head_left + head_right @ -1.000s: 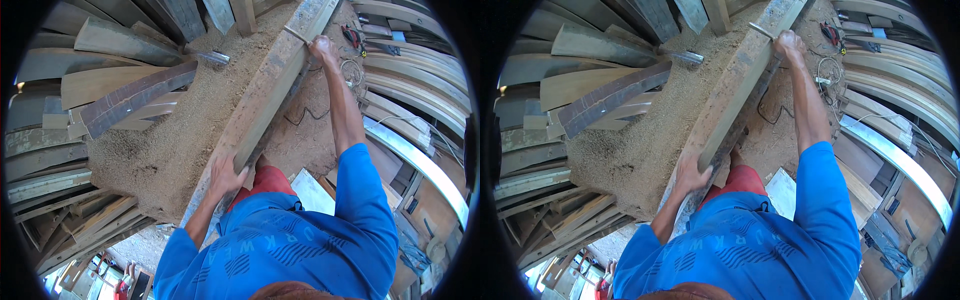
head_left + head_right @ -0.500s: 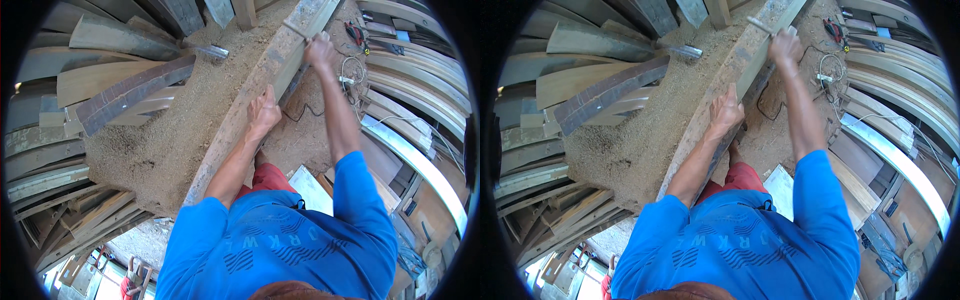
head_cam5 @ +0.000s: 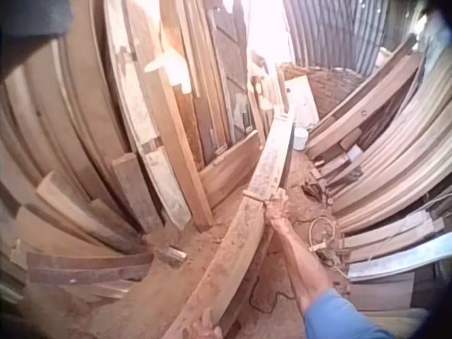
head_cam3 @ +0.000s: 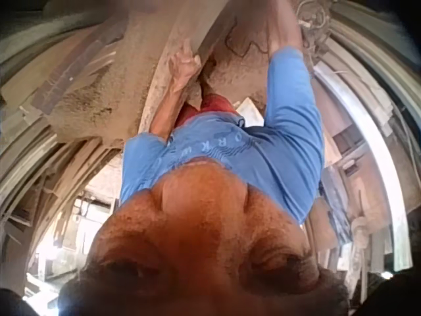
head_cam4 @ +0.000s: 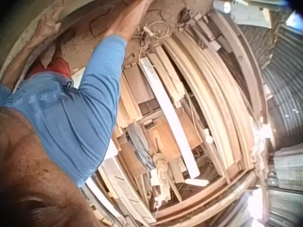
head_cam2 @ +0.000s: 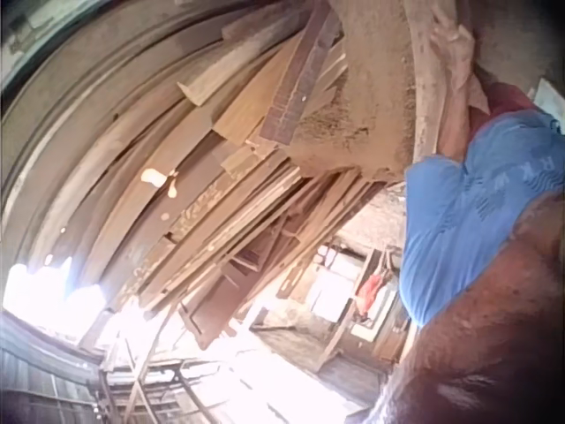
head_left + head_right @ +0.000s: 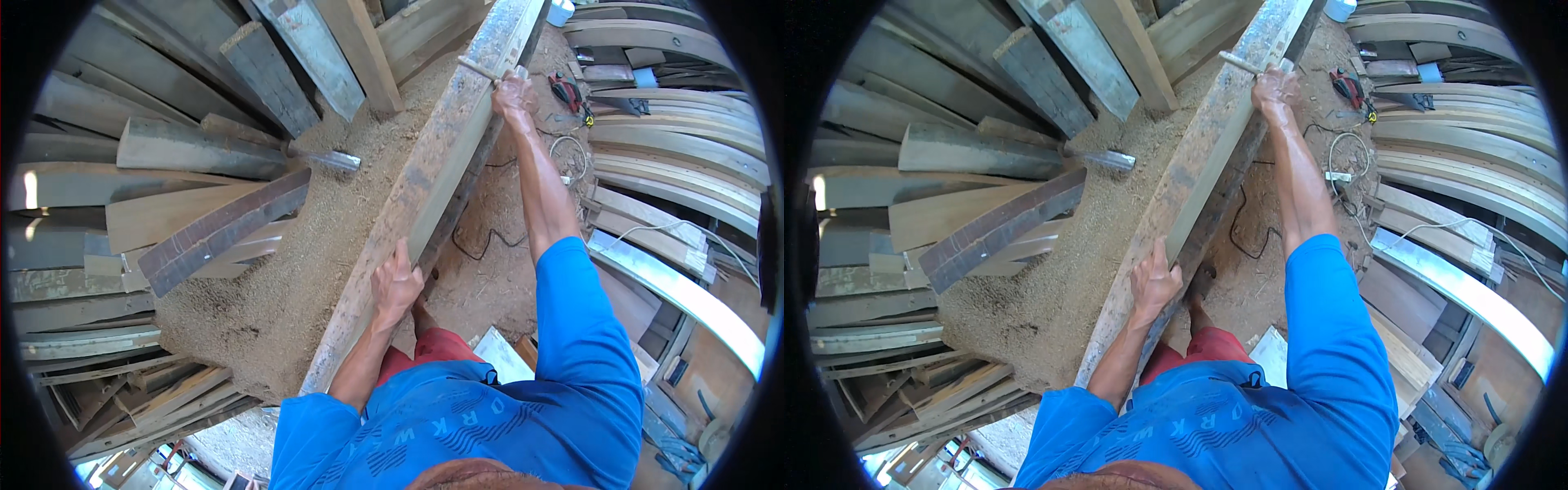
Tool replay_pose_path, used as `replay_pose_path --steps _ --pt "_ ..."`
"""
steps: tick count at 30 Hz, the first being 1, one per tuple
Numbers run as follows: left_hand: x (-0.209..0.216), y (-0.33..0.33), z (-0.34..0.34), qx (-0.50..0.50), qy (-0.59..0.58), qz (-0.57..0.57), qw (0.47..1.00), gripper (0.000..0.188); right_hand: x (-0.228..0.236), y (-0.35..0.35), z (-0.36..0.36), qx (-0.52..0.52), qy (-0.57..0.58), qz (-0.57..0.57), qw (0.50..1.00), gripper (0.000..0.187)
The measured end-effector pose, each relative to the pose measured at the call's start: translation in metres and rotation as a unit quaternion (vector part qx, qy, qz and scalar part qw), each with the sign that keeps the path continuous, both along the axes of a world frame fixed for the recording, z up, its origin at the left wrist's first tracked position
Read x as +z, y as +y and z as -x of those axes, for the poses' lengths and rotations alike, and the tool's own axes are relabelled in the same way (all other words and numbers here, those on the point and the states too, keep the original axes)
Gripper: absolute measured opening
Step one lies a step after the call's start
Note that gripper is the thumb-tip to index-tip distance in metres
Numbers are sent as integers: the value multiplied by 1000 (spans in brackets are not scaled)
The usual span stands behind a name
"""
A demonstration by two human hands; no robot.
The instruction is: The person marks lines along a wooden plank with a marking tool, planes the wood using an electric planer, and lifts and turns the plank by hand.
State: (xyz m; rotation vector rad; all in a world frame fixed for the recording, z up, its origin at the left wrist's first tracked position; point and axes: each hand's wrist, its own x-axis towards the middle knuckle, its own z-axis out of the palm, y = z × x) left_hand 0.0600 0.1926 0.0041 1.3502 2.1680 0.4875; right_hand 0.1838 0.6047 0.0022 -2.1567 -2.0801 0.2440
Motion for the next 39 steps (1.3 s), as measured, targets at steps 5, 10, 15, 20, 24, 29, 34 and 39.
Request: replay_pose_path --steps 5,10,15,20,24,29,34,39 --pt "-8 2 -2 -5 28 32 999 60 -23 -4 -6 41 -25 59 997 35" --pt "-13 68 8 -49 -73 15 996 60 20 -91 6 22 60 21 998 28" --pt "-25 213 -18 -71 -57 19 996 65 4 -65 7 -15 76 4 997 25" --pt "-57 244 -30 -92 -38 -70 993 60 -5 36 -11 0 47 -22 999 24" --pt "-36 242 -36 -99 -25 -38 994 62 1 133 -33 -15 30 -25 999 26" --pt "-17 251 -37 -82 -45 16 995 50 -3 211 -43 -32 5 0 999 28" --pt "-21 257 -35 -80 -46 -1 996 56 0 226 -52 -18 5 26 999 29" --pt "-16 357 -36 -106 -77 -90 987 65 7 213 -52 3 34 94 995 30"
